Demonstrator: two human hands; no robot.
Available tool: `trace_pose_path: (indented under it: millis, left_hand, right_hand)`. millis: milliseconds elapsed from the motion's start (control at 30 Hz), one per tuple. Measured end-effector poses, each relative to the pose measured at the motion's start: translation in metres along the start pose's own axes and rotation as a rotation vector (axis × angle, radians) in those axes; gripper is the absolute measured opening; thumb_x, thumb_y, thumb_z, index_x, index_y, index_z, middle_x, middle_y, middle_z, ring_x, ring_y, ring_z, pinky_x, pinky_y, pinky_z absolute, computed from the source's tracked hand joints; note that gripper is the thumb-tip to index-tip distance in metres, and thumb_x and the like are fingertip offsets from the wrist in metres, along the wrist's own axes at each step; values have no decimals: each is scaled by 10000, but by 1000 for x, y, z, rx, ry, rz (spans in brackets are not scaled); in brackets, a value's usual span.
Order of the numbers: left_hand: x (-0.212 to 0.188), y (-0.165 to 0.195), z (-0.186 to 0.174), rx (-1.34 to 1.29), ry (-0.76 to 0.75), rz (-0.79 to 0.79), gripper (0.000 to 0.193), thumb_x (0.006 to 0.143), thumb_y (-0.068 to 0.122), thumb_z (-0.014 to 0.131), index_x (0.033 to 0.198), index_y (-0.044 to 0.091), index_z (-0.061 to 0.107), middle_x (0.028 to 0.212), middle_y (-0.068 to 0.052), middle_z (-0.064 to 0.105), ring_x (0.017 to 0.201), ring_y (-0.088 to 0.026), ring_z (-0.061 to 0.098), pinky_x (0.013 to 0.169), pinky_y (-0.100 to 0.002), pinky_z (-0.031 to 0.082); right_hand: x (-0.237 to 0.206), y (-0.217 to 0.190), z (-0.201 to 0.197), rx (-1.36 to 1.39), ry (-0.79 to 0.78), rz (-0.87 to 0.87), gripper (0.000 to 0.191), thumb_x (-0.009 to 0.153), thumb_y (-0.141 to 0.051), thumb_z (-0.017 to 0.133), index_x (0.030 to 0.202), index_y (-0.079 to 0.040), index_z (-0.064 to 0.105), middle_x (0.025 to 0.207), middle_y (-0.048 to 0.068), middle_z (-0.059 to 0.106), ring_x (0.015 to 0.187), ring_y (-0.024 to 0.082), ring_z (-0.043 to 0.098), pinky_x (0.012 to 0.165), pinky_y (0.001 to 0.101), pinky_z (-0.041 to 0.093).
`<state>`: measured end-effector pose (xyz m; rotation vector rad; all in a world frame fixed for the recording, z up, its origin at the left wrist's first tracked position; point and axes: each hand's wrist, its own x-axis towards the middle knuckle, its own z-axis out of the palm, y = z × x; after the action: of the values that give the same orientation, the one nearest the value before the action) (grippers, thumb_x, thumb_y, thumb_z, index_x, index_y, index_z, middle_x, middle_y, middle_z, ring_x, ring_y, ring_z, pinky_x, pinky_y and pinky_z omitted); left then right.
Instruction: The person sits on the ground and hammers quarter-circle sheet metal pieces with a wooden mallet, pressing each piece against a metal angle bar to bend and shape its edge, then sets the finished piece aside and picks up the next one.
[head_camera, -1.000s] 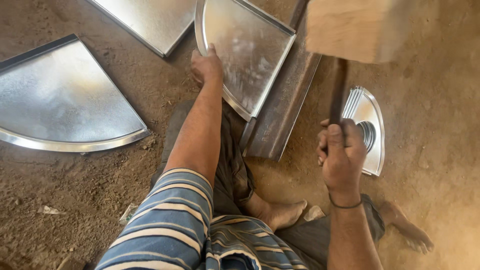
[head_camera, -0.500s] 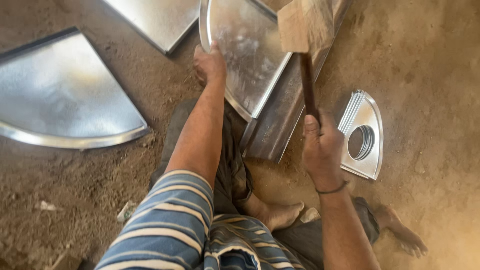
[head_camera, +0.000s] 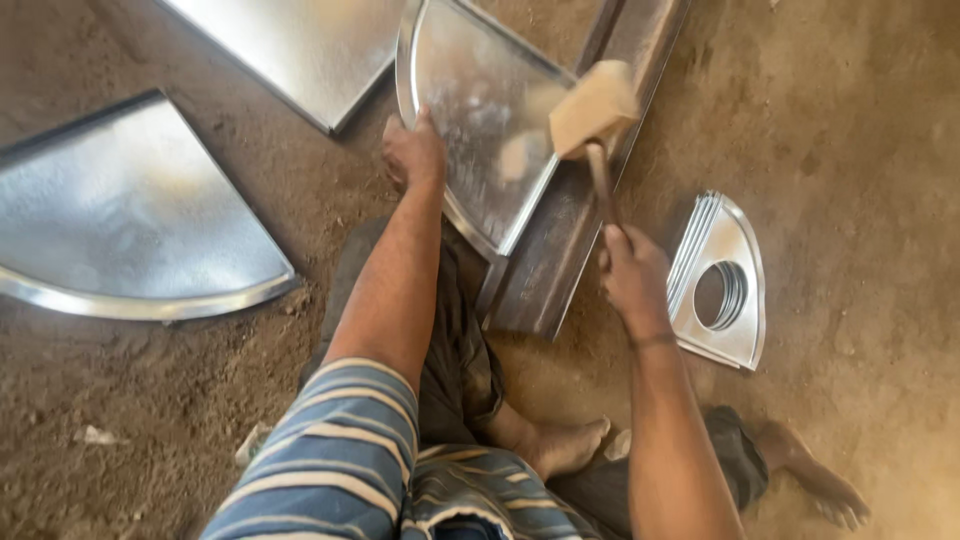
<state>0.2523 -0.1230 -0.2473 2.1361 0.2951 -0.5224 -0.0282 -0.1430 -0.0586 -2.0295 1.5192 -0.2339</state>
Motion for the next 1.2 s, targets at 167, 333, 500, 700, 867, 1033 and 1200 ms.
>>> trace_pose_path:
  millis: [167, 333, 500, 700, 867, 1033, 1200]
  left_hand:
    - [-4, -8, 9, -37, -54, 82, 422, 809, 466, 786, 974, 82, 728, 996, -177, 758, 952, -403, 711, 824, -496, 539]
    - [-26, -22, 28, -48, -479, 281, 399, 768, 394, 851, 1003, 84, 765, 930, -144, 780, 878, -301, 740, 812, -414, 535]
    - [-32, -25, 26, -133, -584, 244, 348, 799, 325, 837, 1021, 66, 767, 926, -86, 789, 838, -202, 746, 774, -364, 557]
    - [-35, -24, 26, -202, -617, 264, 320, 820, 271, 837, 1008, 25, 757, 910, -84, 783, 821, -179, 732, 762, -339, 560]
    - [-38, -24, 28, -240, -626, 282, 307, 828, 244, 838, 1017, 16, 756, 915, -83, 787, 827, -170, 739, 770, -321, 565]
    - [-41, -26, 26, -216, -614, 306, 329, 838, 254, 843, 1024, 5, 737, 920, -84, 780, 833, -172, 740, 772, -322, 562]
    - [-48, -24, 29, -410, -685, 266, 368, 841, 213, 834, 1097, -14, 700, 996, -100, 766, 893, -188, 721, 814, -328, 559]
  right_hand:
    - [-61, 66, -29, 306, 121, 271, 323, 1048, -309, 578, 1099, -4, 671, 699, 6, 554, 512, 76, 477, 442, 259, 383]
    - [-127, 109, -52, 75, 95, 373, 363, 975, -267, 639, 1286, -92, 698, 824, 71, 686, 637, 151, 596, 559, 334, 470]
    - [-131, 109, -54, -529, -157, 210, 419, 913, -235, 668, 1330, -209, 692, 1047, 201, 724, 984, 427, 674, 820, 511, 533]
    - [-120, 100, -59, -555, -198, 148, 389, 909, -241, 644, 1291, -180, 686, 1055, 200, 723, 991, 426, 680, 850, 522, 539]
    - [-116, 93, -64, -627, -244, 171, 384, 913, -230, 632, 1290, -166, 668, 1006, 210, 729, 977, 417, 688, 843, 533, 533]
    - [-111, 85, -69, -628, -266, 188, 337, 918, -232, 612, 1243, -196, 691, 993, 204, 729, 968, 416, 688, 839, 545, 527]
    - [-109, 81, -80, -628, -282, 179, 267, 919, -233, 612, 1156, -167, 715, 995, 198, 733, 979, 409, 688, 848, 545, 527]
